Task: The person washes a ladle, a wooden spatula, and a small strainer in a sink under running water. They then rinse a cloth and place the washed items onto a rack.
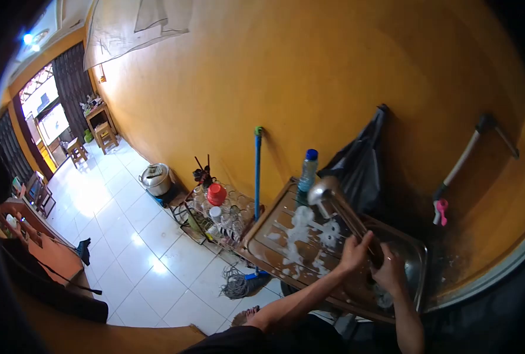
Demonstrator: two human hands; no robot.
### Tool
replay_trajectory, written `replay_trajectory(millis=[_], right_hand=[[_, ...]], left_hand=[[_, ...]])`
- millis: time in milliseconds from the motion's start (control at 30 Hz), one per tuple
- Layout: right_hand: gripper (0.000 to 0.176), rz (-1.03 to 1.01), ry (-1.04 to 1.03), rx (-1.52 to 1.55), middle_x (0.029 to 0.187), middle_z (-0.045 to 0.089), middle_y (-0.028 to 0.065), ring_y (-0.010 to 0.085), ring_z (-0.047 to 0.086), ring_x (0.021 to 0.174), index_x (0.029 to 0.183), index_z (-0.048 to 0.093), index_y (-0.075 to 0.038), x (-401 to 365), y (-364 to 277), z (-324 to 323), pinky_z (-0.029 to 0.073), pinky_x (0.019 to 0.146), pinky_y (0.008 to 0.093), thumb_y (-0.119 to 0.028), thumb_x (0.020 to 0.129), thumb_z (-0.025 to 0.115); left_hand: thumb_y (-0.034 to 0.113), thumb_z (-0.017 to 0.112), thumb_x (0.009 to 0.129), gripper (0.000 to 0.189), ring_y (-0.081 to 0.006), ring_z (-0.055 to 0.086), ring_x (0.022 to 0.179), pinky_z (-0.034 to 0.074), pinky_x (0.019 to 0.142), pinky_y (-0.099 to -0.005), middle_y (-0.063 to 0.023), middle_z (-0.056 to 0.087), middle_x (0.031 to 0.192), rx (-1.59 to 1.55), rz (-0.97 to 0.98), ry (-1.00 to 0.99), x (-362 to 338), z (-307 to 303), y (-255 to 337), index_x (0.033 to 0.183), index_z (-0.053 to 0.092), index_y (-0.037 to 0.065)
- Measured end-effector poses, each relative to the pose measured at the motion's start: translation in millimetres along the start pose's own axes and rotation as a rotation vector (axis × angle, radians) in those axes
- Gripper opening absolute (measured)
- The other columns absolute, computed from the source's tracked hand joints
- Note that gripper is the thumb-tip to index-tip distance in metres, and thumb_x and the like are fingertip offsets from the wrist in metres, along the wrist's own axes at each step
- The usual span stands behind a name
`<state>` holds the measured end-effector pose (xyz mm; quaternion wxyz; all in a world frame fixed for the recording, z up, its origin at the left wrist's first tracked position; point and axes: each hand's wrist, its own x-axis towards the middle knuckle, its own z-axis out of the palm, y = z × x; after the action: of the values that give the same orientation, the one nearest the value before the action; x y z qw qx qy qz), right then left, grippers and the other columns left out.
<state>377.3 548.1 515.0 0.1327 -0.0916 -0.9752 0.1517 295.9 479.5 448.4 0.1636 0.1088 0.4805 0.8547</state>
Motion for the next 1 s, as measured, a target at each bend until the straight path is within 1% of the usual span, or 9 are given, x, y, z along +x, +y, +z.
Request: replay_trajectory(millis=[33,167,233,300,467,633,700,833,1000], right_hand=[[0.041,-0.038,-0.008,0.048,0.074,0.055,0.0163,0.0331,0.053,0.071,0.095,0.043,-0.009,16,-20,11,0.043,0.062,0.039,-0.012,0.057,0.061],[0.053,-0.201,-0.112,0.281,0.081,0.053,0.015,0.0332,0.051,0.075,0.103,0.037,-0.01,74,-99,57,0.042,0.063,0.0388,-0.019,0.057,0.065],[0.059,-0.391,-0.004,0.282,0.092,0.049,0.0153,0.0317,0.049,0.083,0.107,0.035,-0.009,94,-132,73,0.04,0.067,0.0369,-0.02,0.058,0.065],[0.056,-0.338,-0.108,0.329,0.099,0.044,0.0148,0.0303,0.046,0.089,0.107,0.035,-0.007,102,-150,76,0.039,0.072,0.0346,-0.018,0.06,0.064],[0.05,-0.335,-0.075,0.45,0.096,0.045,0.0122,0.0252,0.049,0.081,0.107,0.038,-0.006,96,-136,82,0.041,0.068,0.0315,-0.014,0.063,0.062],[0.047,-0.144,-0.145,0.443,0.095,0.046,0.0095,0.0192,0.05,0.076,0.105,0.042,-0.006,56,-92,71,0.042,0.065,0.0278,-0.011,0.063,0.062],[0.047,-0.05,-0.12,0.399,0.095,0.046,0.009,0.019,0.05,0.076,0.105,0.042,-0.006,37,-80,70,0.042,0.065,0.0278,-0.01,0.062,0.062],[0.044,0.197,-0.21,0.289,0.093,0.048,0.0106,0.021,0.05,0.08,0.104,0.043,-0.005,7,-60,74,0.041,0.067,0.0297,-0.014,0.064,0.06],[0.044,0.418,-0.304,0.295,0.089,0.052,0.0133,0.0234,0.05,0.082,0.105,0.044,-0.005,-23,-44,89,0.04,0.07,0.0316,-0.019,0.066,0.059]], left_hand=[[0.029,0.048,0.077,0.029,-0.0108,0.047,0.057,0.039,0.052,-0.0277,-0.0041,0.052,0.062,0.082,0.144,0.092,8,-20,18,0.073,0.053,0.0],[0.028,0.046,0.078,0.029,-0.013,0.05,0.059,0.04,0.056,-0.0256,-0.006,0.054,0.069,0.357,0.089,0.096,48,-125,94,0.08,0.051,-0.001],[0.027,0.046,0.078,0.027,-0.0147,0.052,0.06,0.041,0.057,-0.0261,-0.0071,0.054,0.068,0.309,0.129,0.09,84,-189,107,0.081,0.05,0.0],[0.025,0.046,0.078,0.026,-0.0153,0.053,0.061,0.042,0.056,-0.0263,-0.0076,0.054,0.068,0.2,0.065,0.1,94,-230,151,0.081,0.048,0.0],[0.026,0.049,0.076,0.03,-0.0109,0.049,0.051,0.039,0.048,-0.0235,-0.0046,0.053,0.059,0.667,-0.027,0.105,130,-355,202,0.069,0.053,-0.002],[0.031,0.052,0.07,0.033,-0.0126,0.048,0.047,0.037,0.043,-0.0263,-0.005,0.051,0.052,1.101,-0.337,0.089,169,-444,132,0.066,0.055,-0.002],[0.033,0.053,0.068,0.036,-0.0167,0.051,0.05,0.039,0.046,-0.0302,-0.0091,0.053,0.054,1.343,-0.307,-0.018,188,-496,72,0.067,0.056,-0.003],[0.025,0.055,0.065,0.026,-0.016,0.053,0.052,0.041,0.047,-0.0288,-0.0092,0.054,0.058,1.269,-0.358,-0.084,187,-540,-2,0.067,0.055,-0.001],[0.031,0.049,0.071,0.032,-0.0163,0.053,0.056,0.041,0.053,-0.0291,-0.0088,0.055,0.061,1.212,-0.56,-0.166,190,-528,-15,0.07,0.057,0.0]])
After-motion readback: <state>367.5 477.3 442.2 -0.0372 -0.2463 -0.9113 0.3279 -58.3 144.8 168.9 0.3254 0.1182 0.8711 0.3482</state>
